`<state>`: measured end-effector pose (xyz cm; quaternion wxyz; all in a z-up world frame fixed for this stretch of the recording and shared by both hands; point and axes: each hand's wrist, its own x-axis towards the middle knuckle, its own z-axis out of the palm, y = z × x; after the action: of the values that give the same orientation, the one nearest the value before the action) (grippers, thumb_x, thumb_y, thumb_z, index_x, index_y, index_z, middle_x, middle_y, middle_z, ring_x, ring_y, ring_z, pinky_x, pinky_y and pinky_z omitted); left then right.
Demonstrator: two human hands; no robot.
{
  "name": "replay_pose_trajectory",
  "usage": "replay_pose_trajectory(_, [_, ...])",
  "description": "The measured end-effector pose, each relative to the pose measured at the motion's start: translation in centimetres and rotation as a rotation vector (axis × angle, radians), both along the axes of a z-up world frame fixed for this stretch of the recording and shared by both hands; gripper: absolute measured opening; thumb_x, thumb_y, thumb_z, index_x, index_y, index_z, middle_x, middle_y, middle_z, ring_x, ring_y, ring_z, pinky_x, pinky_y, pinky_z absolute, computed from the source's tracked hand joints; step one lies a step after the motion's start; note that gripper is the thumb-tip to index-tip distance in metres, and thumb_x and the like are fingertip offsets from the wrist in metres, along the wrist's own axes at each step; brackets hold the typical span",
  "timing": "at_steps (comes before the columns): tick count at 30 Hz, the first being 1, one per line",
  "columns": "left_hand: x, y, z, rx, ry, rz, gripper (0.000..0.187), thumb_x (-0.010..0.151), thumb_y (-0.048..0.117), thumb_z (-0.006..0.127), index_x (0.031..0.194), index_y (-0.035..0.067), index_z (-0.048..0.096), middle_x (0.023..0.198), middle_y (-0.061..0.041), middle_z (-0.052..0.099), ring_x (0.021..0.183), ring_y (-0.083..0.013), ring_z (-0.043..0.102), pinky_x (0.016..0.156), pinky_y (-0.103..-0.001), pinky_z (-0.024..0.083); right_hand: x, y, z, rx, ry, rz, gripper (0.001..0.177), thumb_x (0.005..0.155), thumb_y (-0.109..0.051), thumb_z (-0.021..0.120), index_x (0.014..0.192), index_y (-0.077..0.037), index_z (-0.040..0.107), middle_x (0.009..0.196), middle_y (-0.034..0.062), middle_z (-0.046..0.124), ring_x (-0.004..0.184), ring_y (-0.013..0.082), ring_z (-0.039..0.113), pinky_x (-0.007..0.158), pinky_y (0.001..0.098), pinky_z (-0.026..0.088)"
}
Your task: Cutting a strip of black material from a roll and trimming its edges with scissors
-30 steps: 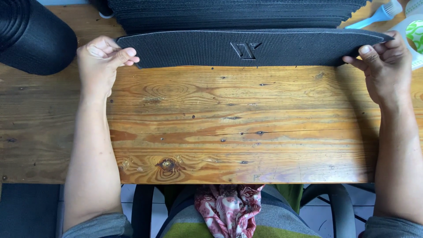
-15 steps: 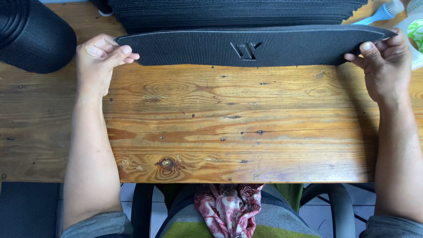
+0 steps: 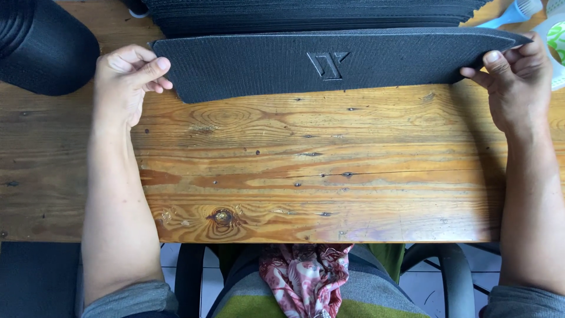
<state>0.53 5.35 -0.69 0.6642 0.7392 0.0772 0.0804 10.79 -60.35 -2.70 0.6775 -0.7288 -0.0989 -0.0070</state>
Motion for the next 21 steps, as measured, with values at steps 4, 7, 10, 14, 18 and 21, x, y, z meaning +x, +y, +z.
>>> replay_pose_trajectory(4, [-0.1,-0.1,0.2,-0.003,0.006,-0.022,0.019,0.101,0.010,0.079,0.091,0.014,0.064,0.073,0.002,0.062,0.070,-0.0084,0.071,0.056,-0.011,0.050,0.2,-0.3,-0.5,-0.001,-0.014,-0.015,0.022,0.123,-0.011,0.066,0.123,-0.023,0.048,0.111,-0.0059,0.055,0.115,0.0092,0.065,0.105,0.0342,0.071])
replay_pose_trajectory(7, [-0.2,-0.5,0.5,0.028,0.027,-0.055,0.025,0.107,0.009,0.073,0.092,0.017,0.055,0.081,0.003,0.061,0.074,-0.0177,0.077,0.051,-0.012,0.049,0.3,-0.4,-0.6,-0.016,-0.005,-0.039,0.021,0.123,-0.012,0.066,0.124,-0.022,0.048,0.112,-0.0051,0.058,0.110,0.0078,0.065,0.102,0.0334,0.071])
replay_pose_trajectory(10, [-0.1,-0.8,0.8,0.166,0.039,-0.062,0.028,0.113,0.014,0.070,0.093,0.016,0.050,0.076,-0.002,0.063,0.079,-0.0201,0.079,0.053,-0.015,0.049,0.5,-0.8,-1.1,-0.015,-0.027,-0.045,0.024,0.124,-0.012,0.067,0.117,-0.021,0.046,0.101,-0.0064,0.042,0.103,0.0079,0.058,0.105,0.0383,0.072])
replay_pose_trajectory(14, [0.0,-0.6,0.3,0.123,-0.012,-0.069,0.025,0.110,0.010,0.072,0.096,0.013,0.052,0.081,-0.004,0.063,0.083,-0.0231,0.080,0.060,-0.017,0.057,0.5,-0.6,-1.0,-0.012,-0.017,-0.042,0.025,0.124,-0.012,0.067,0.117,-0.021,0.045,0.096,-0.0077,0.041,0.095,0.0038,0.053,0.103,0.0355,0.071])
replay_pose_trajectory(18, [-0.2,-0.6,0.8,0.133,-0.002,-0.054,0.025,0.110,0.008,0.072,0.097,0.014,0.051,0.082,-0.003,0.064,0.085,-0.0226,0.080,0.063,-0.018,0.059,0.1,0.2,-0.3,-0.037,-0.020,-0.046,0.026,0.121,-0.018,0.069,0.111,-0.021,0.046,0.096,-0.0080,0.042,0.095,0.0046,0.053,0.098,0.0338,0.071])
replay_pose_trajectory(21, [-0.2,0.0,1.1,0.221,0.017,0.014,0.028,0.112,0.011,0.067,0.094,0.013,0.046,0.079,-0.002,0.055,0.085,-0.0226,0.080,0.063,-0.020,0.058,0.0,1.1,-0.6,0.039,0.015,-0.026,0.025,0.116,-0.014,0.067,0.105,-0.022,0.046,0.095,-0.0055,0.052,0.086,0.0072,0.058,0.096,0.0376,0.070])
